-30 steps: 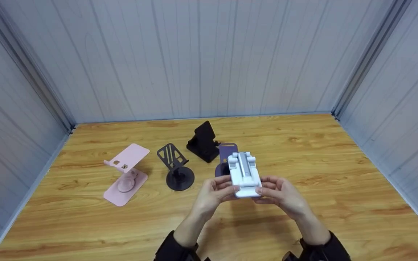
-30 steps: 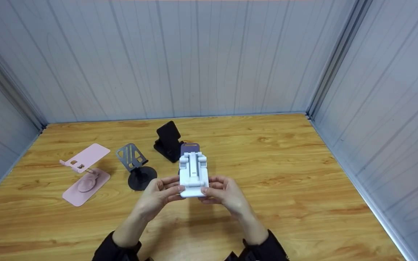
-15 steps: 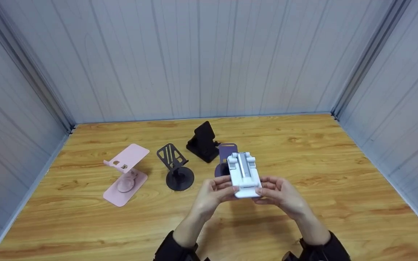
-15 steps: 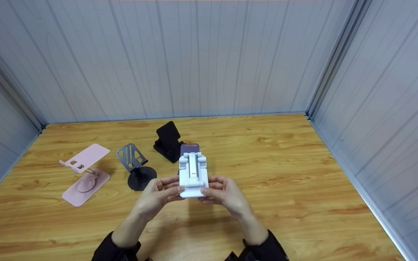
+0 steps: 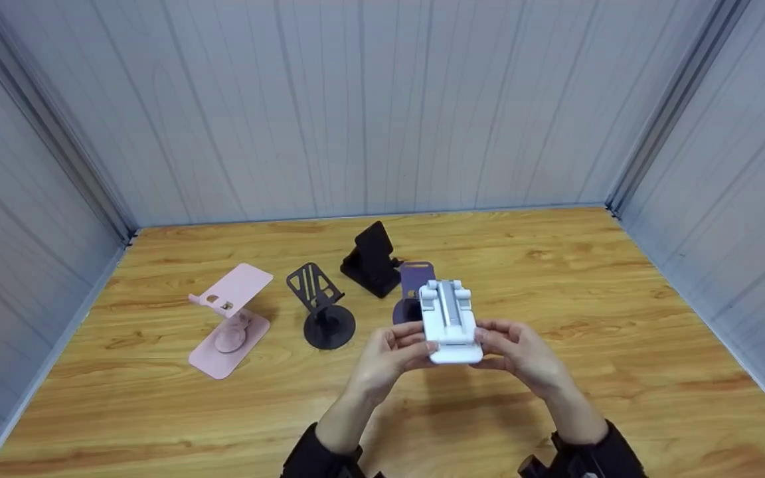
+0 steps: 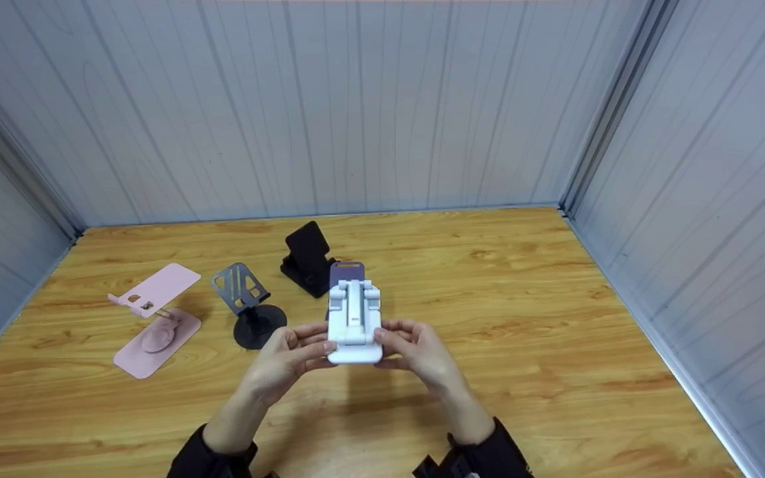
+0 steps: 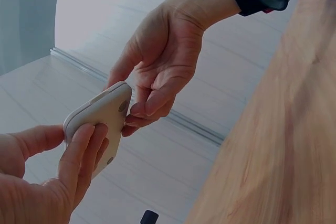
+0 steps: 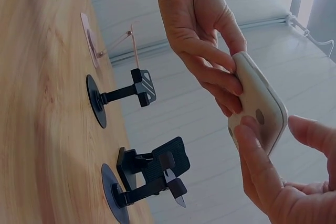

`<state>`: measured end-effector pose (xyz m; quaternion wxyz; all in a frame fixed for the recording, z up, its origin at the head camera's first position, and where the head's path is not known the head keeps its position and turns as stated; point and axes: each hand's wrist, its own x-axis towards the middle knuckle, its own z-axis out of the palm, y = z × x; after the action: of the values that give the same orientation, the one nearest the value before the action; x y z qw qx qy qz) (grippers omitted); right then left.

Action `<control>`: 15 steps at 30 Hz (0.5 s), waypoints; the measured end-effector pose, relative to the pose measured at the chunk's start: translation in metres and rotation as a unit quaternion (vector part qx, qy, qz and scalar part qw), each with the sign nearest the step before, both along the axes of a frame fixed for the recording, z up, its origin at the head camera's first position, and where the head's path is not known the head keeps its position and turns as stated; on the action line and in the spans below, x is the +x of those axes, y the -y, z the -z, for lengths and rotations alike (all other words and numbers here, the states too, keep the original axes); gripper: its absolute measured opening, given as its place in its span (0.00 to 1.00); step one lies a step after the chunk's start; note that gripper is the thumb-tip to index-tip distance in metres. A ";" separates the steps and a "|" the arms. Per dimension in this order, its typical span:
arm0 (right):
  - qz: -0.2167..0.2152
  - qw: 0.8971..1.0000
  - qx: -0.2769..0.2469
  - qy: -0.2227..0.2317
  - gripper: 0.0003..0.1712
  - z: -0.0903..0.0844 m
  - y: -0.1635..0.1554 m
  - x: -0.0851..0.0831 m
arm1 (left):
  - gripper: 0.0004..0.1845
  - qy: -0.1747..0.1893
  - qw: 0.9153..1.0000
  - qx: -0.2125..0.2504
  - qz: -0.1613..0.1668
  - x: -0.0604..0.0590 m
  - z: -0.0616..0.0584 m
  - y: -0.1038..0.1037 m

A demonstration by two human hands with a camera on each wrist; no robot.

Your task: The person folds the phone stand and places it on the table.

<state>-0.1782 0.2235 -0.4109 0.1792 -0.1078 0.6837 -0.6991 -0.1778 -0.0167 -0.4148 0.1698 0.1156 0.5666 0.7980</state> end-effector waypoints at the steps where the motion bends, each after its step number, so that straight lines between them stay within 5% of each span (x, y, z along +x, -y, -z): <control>1: 0.004 1.000 0.006 0.000 0.29 0.000 0.000 0.000 | 0.25 0.000 1.000 -0.002 0.002 0.000 0.000 0.000; 15: 0.022 0.999 0.019 -0.012 0.25 0.005 -0.001 -0.003 | 0.26 0.003 1.000 -0.011 0.009 0.002 0.005 -0.007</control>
<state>-0.1811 0.2243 -0.4158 0.1572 -0.0979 0.7013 -0.6884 -0.1755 -0.0101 -0.4195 0.1797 0.1168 0.5736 0.7906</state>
